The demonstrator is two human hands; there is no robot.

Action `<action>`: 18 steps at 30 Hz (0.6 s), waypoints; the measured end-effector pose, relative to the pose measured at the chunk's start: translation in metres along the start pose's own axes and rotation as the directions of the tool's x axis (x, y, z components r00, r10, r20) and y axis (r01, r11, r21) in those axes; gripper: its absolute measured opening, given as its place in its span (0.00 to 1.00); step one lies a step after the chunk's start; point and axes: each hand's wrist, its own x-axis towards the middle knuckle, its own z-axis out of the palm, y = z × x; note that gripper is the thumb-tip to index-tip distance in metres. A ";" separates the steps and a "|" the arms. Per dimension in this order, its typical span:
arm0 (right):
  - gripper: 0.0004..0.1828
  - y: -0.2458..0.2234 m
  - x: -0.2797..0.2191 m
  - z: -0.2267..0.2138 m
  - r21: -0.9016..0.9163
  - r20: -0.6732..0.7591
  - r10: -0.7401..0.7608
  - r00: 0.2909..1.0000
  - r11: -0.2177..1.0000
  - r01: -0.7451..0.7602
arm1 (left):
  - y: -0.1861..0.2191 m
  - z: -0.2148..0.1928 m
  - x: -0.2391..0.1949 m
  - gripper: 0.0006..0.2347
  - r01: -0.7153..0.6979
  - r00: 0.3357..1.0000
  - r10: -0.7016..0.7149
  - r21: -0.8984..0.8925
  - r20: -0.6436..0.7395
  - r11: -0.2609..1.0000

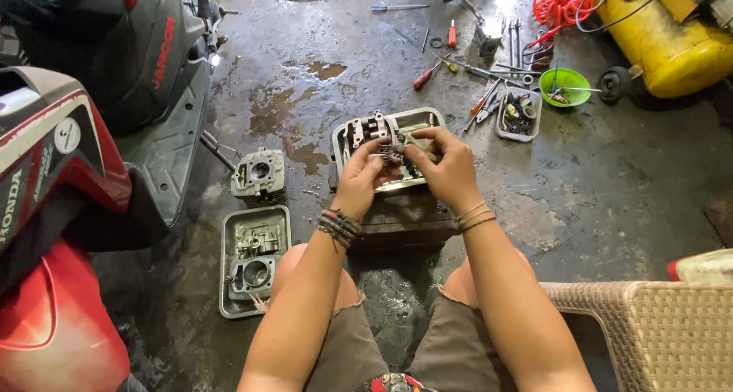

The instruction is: Inspecting and manually testing the movement of components within a motorcycle engine cylinder head.

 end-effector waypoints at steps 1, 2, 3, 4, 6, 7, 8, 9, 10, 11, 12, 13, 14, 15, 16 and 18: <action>0.16 -0.002 -0.001 0.004 0.002 0.006 0.002 1.000 1.000 -0.002 | 0.002 0.005 -0.003 0.17 0.002 1.000 -0.002 0.001 -0.007 1.000; 0.16 -0.004 -0.001 0.007 0.000 0.040 -0.022 0.999 1.000 0.022 | 0.005 0.011 -0.005 0.17 0.033 0.999 -0.034 -0.061 -0.008 0.998; 0.16 -0.007 0.000 0.011 -0.001 0.074 -0.046 0.996 0.999 0.046 | 0.007 0.017 -0.006 0.16 0.064 0.998 -0.065 -0.122 -0.008 0.991; 0.16 -0.004 0.002 0.009 0.001 0.073 -0.043 0.996 0.999 0.043 | 0.011 0.010 -0.006 0.16 0.067 0.998 -0.068 -0.120 -0.007 0.991; 0.18 0.000 0.010 0.003 -0.125 0.062 -0.085 0.995 0.988 0.092 | 0.018 -0.002 -0.005 0.17 0.128 0.990 -0.135 -0.177 -0.033 0.976; 0.18 0.007 0.012 -0.003 -0.125 0.061 -0.088 0.994 0.988 0.095 | 0.025 0.000 -0.006 0.17 0.125 0.991 -0.132 -0.176 -0.032 0.977; 0.19 0.013 0.013 -0.006 -0.130 0.050 -0.014 0.999 0.991 0.020 | 0.034 0.000 -0.007 0.17 0.104 0.994 -0.111 -0.242 -0.014 0.965; 0.19 0.019 0.015 -0.009 -0.134 0.040 0.060 0.997 0.989 -0.054 | 0.042 0.000 -0.009 0.17 0.085 0.996 -0.088 -0.308 0.003 0.948; 0.19 0.018 0.014 -0.010 -0.136 0.037 0.061 0.997 0.989 -0.055 | 0.040 0.000 -0.008 0.17 0.086 0.996 -0.089 -0.309 0.006 0.947; 0.17 0.016 0.012 -0.011 -0.051 0.010 0.068 0.998 0.996 -0.067 | 0.038 -0.001 -0.007 0.17 0.094 0.995 -0.094 -0.329 0.016 0.940; 0.14 0.014 0.010 -0.009 0.034 -0.007 0.076 0.997 0.997 -0.076 | 0.036 -0.003 -0.010 0.17 0.098 0.995 -0.098 -0.350 0.017 0.932; 0.14 0.006 0.007 -0.011 0.032 -0.001 0.075 0.997 0.997 -0.075 | 0.037 0.001 -0.011 0.17 0.095 0.995 -0.097 -0.353 0.012 0.931; 0.13 -0.002 0.005 -0.010 0.061 0.010 0.040 0.999 0.997 -0.040 | 0.040 0.004 -0.011 0.17 0.108 0.994 -0.106 -0.357 0.025 0.928; 0.12 -0.010 0.003 -0.011 0.091 0.020 0.003 1.000 0.996 -0.005 | 0.042 0.007 -0.011 0.17 0.121 0.993 -0.114 -0.361 0.039 0.925; 0.12 -0.013 0.002 -0.009 0.091 0.023 0.006 1.000 0.996 -0.008 | 0.041 0.007 -0.011 0.17 0.122 0.992 -0.117 -0.361 0.037 0.924; 0.12 -0.019 -0.001 -0.008 0.105 0.043 -0.009 0.999 0.995 0.005 | 0.040 0.009 -0.011 0.19 0.118 0.993 -0.105 -0.353 0.057 0.928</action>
